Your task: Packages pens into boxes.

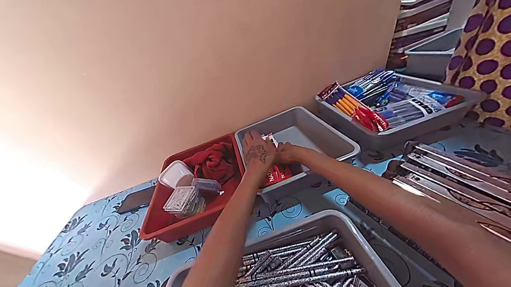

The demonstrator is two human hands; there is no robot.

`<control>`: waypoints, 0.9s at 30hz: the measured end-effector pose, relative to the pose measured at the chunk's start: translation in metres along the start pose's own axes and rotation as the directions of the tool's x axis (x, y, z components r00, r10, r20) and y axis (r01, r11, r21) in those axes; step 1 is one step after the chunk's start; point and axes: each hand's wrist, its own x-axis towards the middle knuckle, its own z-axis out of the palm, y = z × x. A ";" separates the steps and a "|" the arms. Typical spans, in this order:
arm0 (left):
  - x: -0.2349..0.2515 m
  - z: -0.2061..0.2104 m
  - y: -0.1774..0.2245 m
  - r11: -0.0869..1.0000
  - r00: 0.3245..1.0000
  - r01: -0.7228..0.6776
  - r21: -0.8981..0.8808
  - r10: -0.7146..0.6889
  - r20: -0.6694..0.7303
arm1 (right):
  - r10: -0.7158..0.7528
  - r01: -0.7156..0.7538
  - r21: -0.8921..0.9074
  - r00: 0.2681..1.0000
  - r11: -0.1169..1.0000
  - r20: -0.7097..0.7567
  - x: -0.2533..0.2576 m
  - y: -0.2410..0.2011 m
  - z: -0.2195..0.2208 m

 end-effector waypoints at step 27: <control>-0.102 -0.041 -0.026 0.899 0.923 -0.080 0.431 -0.096 0.373 | -0.204 0.195 0.070 0.856 0.978 0.475 -0.035 -0.004 -0.014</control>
